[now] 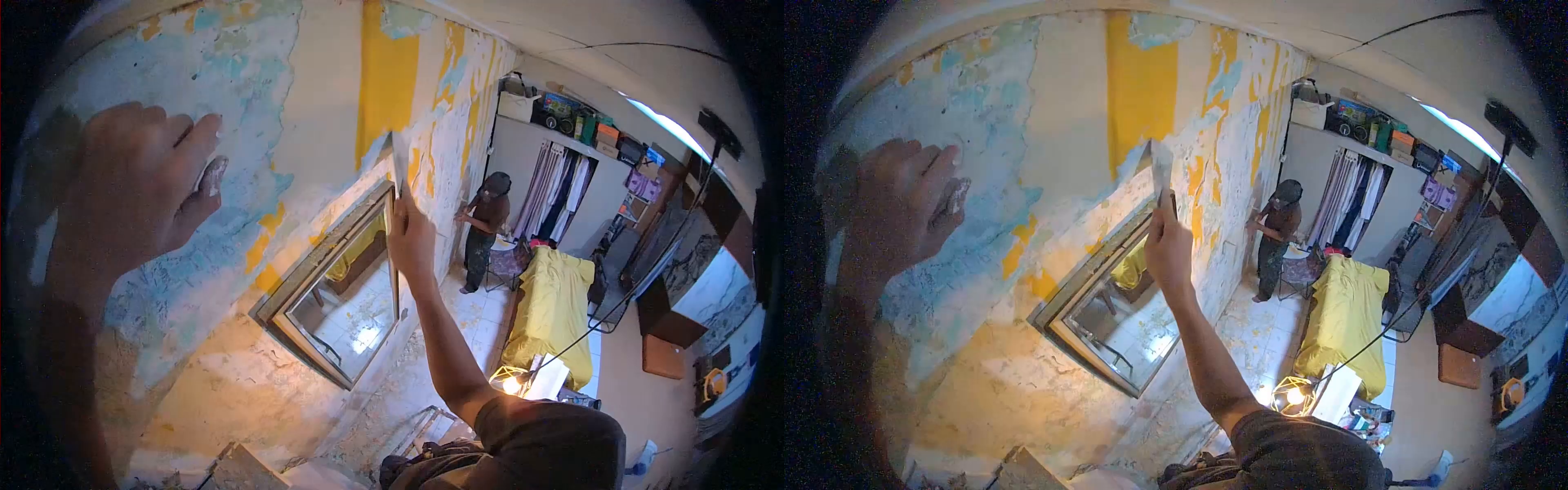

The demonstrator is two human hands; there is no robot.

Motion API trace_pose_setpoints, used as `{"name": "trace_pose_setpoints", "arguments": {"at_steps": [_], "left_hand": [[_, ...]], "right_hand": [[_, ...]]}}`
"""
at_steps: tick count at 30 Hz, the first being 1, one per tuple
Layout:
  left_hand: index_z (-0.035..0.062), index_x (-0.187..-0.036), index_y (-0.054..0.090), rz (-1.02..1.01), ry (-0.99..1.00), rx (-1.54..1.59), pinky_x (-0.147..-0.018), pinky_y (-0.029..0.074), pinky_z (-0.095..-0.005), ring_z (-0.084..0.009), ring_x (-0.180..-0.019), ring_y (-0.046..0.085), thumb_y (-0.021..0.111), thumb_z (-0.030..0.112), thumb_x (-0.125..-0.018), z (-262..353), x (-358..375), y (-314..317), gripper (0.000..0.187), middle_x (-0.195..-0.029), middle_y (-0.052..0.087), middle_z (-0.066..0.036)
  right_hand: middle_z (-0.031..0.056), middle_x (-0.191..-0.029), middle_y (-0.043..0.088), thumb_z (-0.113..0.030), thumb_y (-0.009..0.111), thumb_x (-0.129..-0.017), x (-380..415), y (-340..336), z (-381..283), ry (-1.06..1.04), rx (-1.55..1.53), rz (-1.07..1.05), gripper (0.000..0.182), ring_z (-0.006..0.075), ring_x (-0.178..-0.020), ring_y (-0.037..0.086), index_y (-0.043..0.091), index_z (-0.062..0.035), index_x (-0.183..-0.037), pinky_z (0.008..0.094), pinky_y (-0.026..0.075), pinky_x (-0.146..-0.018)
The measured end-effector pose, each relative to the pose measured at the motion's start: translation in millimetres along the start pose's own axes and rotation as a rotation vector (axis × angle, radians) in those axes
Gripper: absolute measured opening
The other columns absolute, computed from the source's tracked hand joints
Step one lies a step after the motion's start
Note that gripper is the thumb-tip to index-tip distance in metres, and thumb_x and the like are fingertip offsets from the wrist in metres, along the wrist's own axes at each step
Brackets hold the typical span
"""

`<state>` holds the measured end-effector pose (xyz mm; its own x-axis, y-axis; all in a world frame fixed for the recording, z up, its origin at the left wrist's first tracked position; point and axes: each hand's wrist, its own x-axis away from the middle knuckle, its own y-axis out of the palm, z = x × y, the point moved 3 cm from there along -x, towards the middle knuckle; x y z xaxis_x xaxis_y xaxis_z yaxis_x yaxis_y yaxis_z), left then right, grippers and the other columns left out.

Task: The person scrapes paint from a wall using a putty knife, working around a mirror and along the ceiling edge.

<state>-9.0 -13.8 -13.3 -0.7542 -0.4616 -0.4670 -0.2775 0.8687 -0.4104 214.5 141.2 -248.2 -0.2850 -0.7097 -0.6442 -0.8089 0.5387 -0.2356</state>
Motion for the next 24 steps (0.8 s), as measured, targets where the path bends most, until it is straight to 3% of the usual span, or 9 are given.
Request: {"name": "trace_pose_setpoints", "arguments": {"at_steps": [2,8,17,21,24], "left_hand": [[0.0003,-0.105,0.063,-0.105,-0.037,0.048,-0.072,0.046,-0.0455,-0.0323,-0.077,0.058,0.073,0.020,-0.068,-0.7,-1.1,-2.3,0.043,-0.081,0.061,-0.014],[0.0006,-0.106,0.061,-0.001,0.016,-0.015,-0.073,0.046,-0.0459,-0.0332,-0.079,0.059,0.072,0.020,-0.072,-1.2,2.1,2.7,0.041,-0.083,0.062,-0.014],[-0.0003,-0.105,0.062,-0.107,-0.075,0.027,-0.079,0.043,-0.0472,-0.0331,-0.084,0.059,0.070,0.018,-0.077,-0.1,2.9,2.3,0.034,-0.087,0.063,-0.014],[0.0004,-0.107,0.063,-0.111,-0.042,0.021,-0.078,0.043,-0.0474,-0.0327,-0.085,0.059,0.069,0.019,-0.079,1.8,2.0,0.4,0.034,-0.088,0.063,-0.014],[0.0015,-0.108,0.063,-0.066,-0.055,-0.058,-0.078,0.044,-0.0459,-0.0328,-0.086,0.059,0.069,0.020,-0.079,2.7,3.5,0.3,0.035,-0.089,0.063,-0.014]], "right_hand": [[0.0251,-0.065,0.057,-0.013,0.049,-0.098,6.4,-1.4,1.3,-0.044,-0.022,0.003,0.042,0.0353,-0.050,0.057,0.047,-0.0044,-0.139,0.0421,0.044,-0.051],[0.0263,-0.064,0.056,-0.014,0.048,-0.098,10.3,-2.2,-2.2,0.013,-0.017,-0.032,0.040,0.0375,-0.054,0.060,0.048,-0.0033,-0.137,0.0420,0.045,-0.050],[0.0263,-0.064,0.056,-0.012,0.050,-0.097,5.2,-12.6,-14.4,-0.013,-0.044,-0.010,0.039,0.0368,-0.054,0.060,0.051,-0.0030,-0.135,0.0411,0.045,-0.051],[0.0271,-0.065,0.056,-0.013,0.050,-0.097,2.6,-13.0,-12.7,-0.021,-0.056,-0.080,0.039,0.0402,-0.057,0.060,0.049,-0.0017,-0.135,0.0433,0.046,-0.053],[0.0251,-0.065,0.054,-0.017,0.049,-0.097,-13.9,-9.9,-12.5,0.050,-0.068,-0.042,0.038,0.0318,-0.053,0.057,0.054,-0.0024,-0.132,0.0386,0.045,-0.054]]}}
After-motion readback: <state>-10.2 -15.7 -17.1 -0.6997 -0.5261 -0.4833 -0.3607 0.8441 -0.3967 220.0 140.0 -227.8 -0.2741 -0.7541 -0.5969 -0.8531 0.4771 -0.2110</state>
